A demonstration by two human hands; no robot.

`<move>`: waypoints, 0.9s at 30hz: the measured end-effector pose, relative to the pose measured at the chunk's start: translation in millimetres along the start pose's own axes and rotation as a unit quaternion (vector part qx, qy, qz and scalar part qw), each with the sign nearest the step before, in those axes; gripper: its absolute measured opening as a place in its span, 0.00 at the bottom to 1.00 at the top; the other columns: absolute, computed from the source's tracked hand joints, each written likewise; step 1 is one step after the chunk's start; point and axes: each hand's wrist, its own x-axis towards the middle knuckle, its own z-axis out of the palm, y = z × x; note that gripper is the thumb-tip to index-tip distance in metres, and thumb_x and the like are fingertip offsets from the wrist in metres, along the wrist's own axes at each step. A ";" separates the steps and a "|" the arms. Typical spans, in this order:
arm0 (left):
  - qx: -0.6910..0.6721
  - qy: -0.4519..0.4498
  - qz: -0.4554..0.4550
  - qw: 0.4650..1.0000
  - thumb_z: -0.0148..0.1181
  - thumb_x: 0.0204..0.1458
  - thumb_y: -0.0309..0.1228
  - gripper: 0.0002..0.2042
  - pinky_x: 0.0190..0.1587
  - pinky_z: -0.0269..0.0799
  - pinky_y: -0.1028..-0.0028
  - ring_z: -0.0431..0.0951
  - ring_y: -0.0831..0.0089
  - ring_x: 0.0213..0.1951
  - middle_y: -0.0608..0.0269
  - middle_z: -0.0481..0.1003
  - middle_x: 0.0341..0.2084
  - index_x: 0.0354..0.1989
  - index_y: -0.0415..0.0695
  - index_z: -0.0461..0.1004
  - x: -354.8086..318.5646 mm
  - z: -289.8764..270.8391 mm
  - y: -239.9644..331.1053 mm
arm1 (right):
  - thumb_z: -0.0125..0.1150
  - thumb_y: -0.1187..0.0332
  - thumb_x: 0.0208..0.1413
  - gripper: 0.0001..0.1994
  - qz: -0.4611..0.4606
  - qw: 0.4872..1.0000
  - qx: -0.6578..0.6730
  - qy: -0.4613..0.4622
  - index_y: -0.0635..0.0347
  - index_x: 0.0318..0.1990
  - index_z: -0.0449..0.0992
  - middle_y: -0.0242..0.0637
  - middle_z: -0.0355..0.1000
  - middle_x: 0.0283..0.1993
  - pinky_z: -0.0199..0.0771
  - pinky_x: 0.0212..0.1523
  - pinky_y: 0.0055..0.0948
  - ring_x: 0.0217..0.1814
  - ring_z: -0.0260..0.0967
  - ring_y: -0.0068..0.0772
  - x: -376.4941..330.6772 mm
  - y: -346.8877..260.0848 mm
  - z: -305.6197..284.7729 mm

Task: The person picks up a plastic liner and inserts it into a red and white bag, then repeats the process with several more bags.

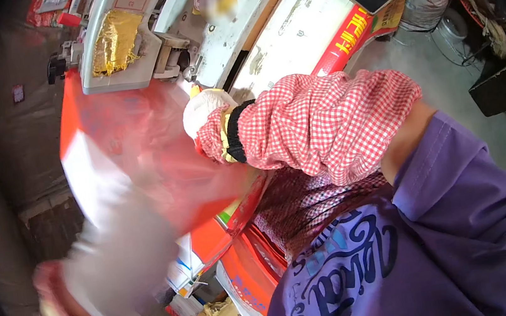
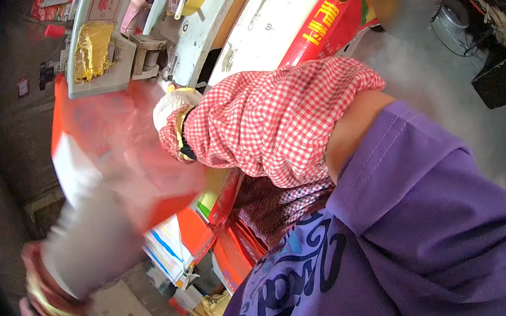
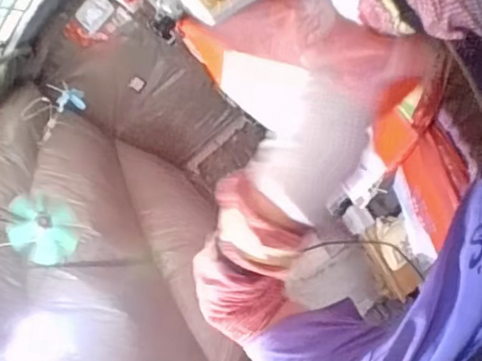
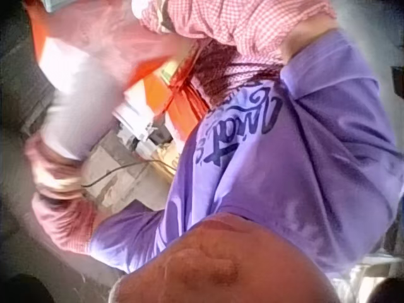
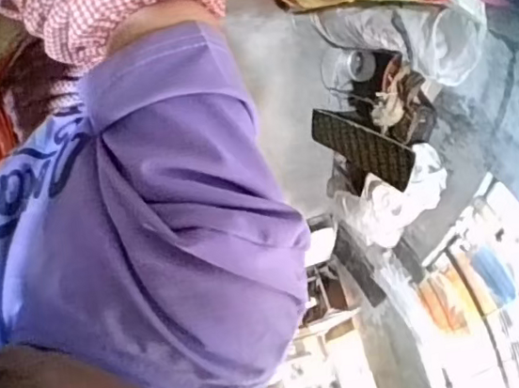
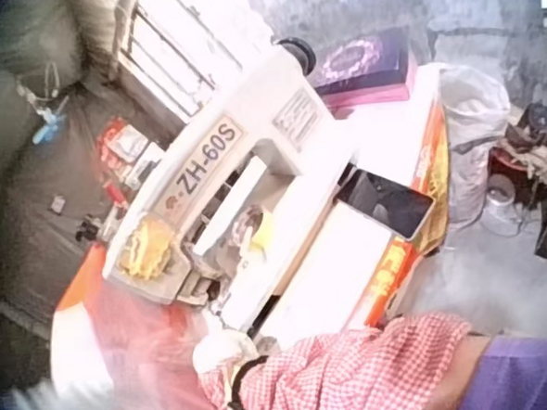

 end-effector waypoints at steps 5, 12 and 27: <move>0.013 -0.152 0.253 0.955 0.58 0.30 0.30 0.05 0.29 0.66 0.68 0.70 0.64 0.24 0.63 0.68 0.15 0.17 0.43 0.73 27.9 10.4 80.3 | 0.58 0.68 0.41 0.04 0.001 0.998 -0.018 -0.068 0.53 0.20 0.78 0.29 0.71 0.18 0.73 0.28 0.31 0.25 0.71 0.33 -2.8 -11.8 -0.4; 0.039 -0.119 0.221 0.967 0.56 0.33 0.32 0.05 0.27 0.68 0.66 0.73 0.65 0.26 0.65 0.71 0.17 0.16 0.45 0.75 9.8 2.1 88.5 | 0.57 0.68 0.42 0.06 -0.011 0.997 -0.046 -0.067 0.54 0.20 0.78 0.29 0.72 0.19 0.71 0.21 0.37 0.23 0.71 0.32 -28.7 -2.4 -21.9; -0.040 0.230 0.216 0.948 0.65 0.27 0.28 0.21 0.35 0.68 0.67 0.72 0.56 0.31 0.55 0.73 0.29 0.36 0.41 0.72 47.4 1.7 -21.8 | 0.53 0.69 0.46 0.10 -0.100 0.939 0.249 0.216 0.57 0.16 0.71 0.35 0.67 0.14 0.67 0.18 0.36 0.14 0.65 0.32 -15.2 19.8 36.7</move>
